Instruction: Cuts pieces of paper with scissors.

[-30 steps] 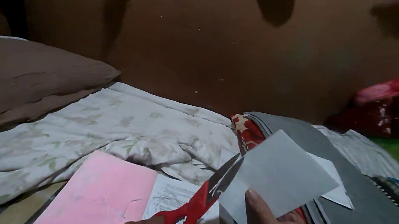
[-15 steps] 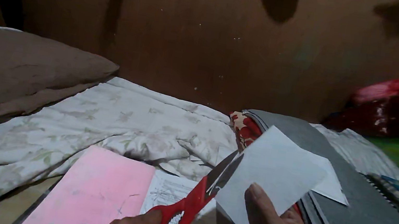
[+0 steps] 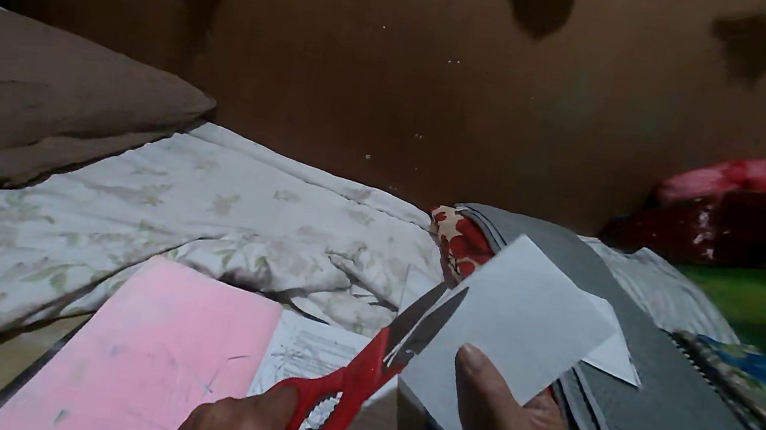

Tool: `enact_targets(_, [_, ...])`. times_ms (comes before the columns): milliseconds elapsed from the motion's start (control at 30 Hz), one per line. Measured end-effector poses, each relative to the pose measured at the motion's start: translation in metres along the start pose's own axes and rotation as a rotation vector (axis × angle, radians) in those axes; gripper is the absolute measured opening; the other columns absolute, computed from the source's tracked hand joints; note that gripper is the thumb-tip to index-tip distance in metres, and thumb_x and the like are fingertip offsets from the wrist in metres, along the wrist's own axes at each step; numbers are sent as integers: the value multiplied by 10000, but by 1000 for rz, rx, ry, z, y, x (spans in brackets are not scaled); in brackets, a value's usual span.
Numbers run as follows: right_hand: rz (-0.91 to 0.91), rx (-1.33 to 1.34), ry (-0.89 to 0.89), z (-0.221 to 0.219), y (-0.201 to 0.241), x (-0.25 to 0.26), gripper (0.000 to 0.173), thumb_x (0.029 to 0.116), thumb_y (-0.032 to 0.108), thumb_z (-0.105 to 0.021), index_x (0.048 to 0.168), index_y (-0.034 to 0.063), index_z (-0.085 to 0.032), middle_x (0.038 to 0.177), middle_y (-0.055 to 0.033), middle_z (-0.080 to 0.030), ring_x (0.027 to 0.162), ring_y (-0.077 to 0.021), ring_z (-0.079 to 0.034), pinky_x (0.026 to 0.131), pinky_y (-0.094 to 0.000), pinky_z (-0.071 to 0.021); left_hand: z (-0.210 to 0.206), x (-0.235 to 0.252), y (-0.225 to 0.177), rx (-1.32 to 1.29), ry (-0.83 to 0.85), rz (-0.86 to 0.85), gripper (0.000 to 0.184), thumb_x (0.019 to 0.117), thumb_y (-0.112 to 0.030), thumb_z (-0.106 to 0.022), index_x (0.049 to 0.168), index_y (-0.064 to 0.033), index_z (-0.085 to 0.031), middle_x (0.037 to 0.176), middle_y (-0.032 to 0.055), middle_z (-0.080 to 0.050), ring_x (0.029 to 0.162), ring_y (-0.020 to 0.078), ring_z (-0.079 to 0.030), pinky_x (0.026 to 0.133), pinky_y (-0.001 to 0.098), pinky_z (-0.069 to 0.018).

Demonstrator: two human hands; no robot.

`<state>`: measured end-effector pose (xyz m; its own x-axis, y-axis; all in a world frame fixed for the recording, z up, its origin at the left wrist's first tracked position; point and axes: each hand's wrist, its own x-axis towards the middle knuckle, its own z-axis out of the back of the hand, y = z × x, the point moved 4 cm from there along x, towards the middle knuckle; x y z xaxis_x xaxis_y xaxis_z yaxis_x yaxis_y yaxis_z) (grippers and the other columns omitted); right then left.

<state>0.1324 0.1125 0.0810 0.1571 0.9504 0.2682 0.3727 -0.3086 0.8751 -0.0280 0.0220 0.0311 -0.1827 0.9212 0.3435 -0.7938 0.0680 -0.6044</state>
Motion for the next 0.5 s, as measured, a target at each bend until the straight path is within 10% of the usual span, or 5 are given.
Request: enact_targets(500, [13, 5, -5, -1, -2, 0, 190, 912, -175, -549, 924, 6, -603, 728, -11, -735, 653, -68, -728, 621, -218, -631, 1, -1, -3, -22, 27, 25, 225, 889, -105, -671, 898, 120, -663, 711, 265, -659, 655, 455, -677, 596, 587, -522])
